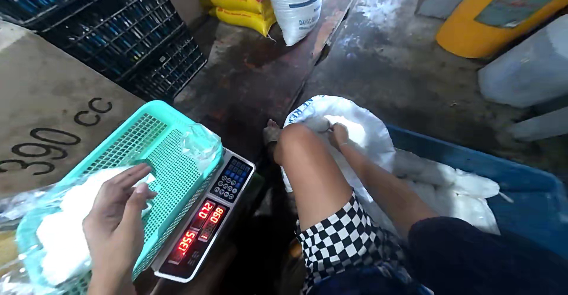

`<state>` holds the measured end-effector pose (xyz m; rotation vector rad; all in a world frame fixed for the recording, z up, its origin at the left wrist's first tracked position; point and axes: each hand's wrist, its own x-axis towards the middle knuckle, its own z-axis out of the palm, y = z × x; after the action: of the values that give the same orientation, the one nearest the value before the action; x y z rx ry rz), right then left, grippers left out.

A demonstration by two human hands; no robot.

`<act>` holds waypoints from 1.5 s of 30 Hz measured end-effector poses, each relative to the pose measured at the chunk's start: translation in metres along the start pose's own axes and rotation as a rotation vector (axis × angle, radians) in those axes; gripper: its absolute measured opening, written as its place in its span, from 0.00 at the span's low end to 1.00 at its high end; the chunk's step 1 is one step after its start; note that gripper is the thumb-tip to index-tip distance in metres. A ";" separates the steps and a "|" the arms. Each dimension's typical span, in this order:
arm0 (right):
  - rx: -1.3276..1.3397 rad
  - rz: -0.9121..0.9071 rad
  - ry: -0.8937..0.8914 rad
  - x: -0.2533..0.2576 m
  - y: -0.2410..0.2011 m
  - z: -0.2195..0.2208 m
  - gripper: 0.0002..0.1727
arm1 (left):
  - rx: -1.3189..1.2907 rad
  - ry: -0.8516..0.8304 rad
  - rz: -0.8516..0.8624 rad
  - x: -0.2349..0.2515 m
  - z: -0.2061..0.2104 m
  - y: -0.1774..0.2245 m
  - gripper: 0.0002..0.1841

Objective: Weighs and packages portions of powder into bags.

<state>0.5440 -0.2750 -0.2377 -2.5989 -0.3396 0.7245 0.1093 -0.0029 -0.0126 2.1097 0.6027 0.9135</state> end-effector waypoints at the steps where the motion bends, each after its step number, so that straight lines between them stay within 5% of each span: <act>1: 0.024 -0.004 -0.006 -0.009 0.004 -0.002 0.19 | 0.002 0.000 -0.012 0.000 0.001 0.000 0.19; 7: 0.252 -0.180 0.126 -0.044 0.040 0.000 0.14 | 0.005 -0.036 -0.075 0.003 0.007 0.004 0.21; 24: 0.358 -0.221 0.164 -0.066 0.066 -0.035 0.17 | 0.044 0.086 -0.183 0.021 0.011 0.026 0.14; 30: 0.277 -0.280 0.176 -0.076 0.038 -0.074 0.16 | 0.115 0.027 -0.172 0.019 0.022 0.030 0.20; 37: 0.154 -0.531 0.217 -0.084 -0.014 -0.123 0.12 | 0.148 -0.142 -0.246 0.012 0.018 0.015 0.41; 45: 0.237 -0.671 0.043 -0.101 -0.112 -0.151 0.12 | 0.051 -0.188 -0.303 0.012 0.026 0.009 0.46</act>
<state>0.5276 -0.2597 -0.0257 -2.0734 -0.9812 0.4309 0.1377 -0.0126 -0.0130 2.0470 0.8255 0.5299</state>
